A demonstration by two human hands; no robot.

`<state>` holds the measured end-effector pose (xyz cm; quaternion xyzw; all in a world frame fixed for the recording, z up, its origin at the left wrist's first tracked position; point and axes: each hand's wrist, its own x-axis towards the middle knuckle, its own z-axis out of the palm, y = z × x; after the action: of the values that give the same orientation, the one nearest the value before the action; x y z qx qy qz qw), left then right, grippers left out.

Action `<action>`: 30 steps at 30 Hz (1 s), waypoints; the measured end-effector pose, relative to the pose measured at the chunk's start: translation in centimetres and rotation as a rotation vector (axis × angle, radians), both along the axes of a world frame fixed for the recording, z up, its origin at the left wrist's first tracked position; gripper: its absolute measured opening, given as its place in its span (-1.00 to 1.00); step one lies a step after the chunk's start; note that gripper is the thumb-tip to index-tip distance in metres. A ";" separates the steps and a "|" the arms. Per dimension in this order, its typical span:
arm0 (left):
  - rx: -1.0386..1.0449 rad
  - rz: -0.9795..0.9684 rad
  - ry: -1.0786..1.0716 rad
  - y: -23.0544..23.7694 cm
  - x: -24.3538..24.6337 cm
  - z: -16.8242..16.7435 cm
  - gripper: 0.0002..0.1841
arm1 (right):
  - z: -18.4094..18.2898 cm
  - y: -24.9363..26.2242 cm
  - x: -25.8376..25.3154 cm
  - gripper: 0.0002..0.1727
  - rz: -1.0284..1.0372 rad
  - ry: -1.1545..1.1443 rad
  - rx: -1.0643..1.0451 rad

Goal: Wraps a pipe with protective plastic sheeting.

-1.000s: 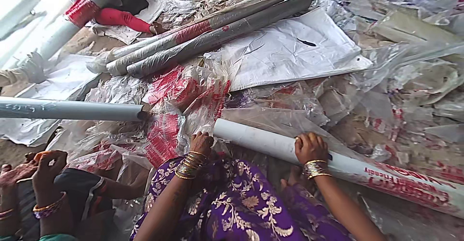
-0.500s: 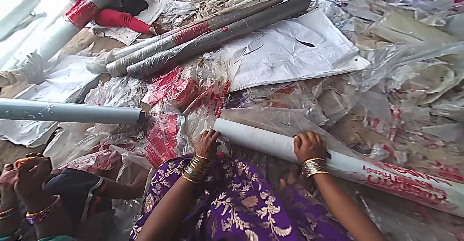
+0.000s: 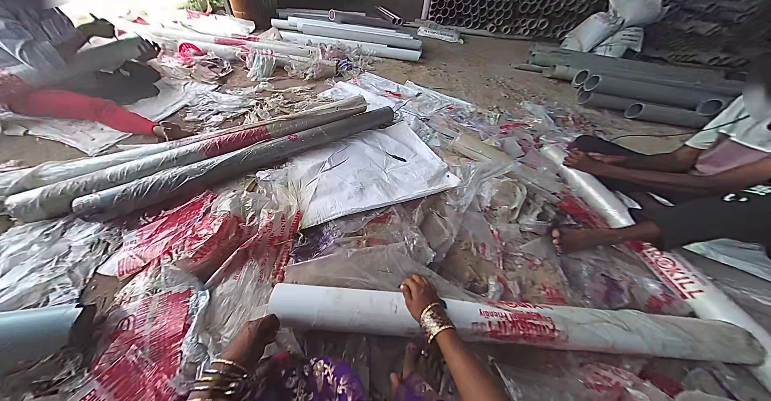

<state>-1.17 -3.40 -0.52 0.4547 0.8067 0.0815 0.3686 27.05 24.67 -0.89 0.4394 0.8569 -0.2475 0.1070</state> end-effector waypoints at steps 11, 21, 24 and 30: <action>1.063 0.655 -0.342 -2.0 -2.5 4.5 -0.76 | -3.0 -5.9 0.9 -0.75 0.196 0.475 0.592; 0.739 0.808 0.171 -3.3 -4.0 2.6 -0.58 | -3.6 -5.3 0.9 -0.59 0.127 0.281 0.438; 0.728 0.823 0.208 -3.4 -4.2 1.9 -0.68 | -4.1 -5.5 1.2 -0.59 0.124 0.305 0.484; 0.714 0.986 0.143 -3.2 -3.9 2.7 -0.67 | -4.2 -5.6 1.1 -0.60 0.122 0.347 0.517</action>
<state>-5.06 -6.64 2.18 0.1274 0.8678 0.4769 0.0571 28.11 19.06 -5.09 0.3510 0.9216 -0.0861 -0.1413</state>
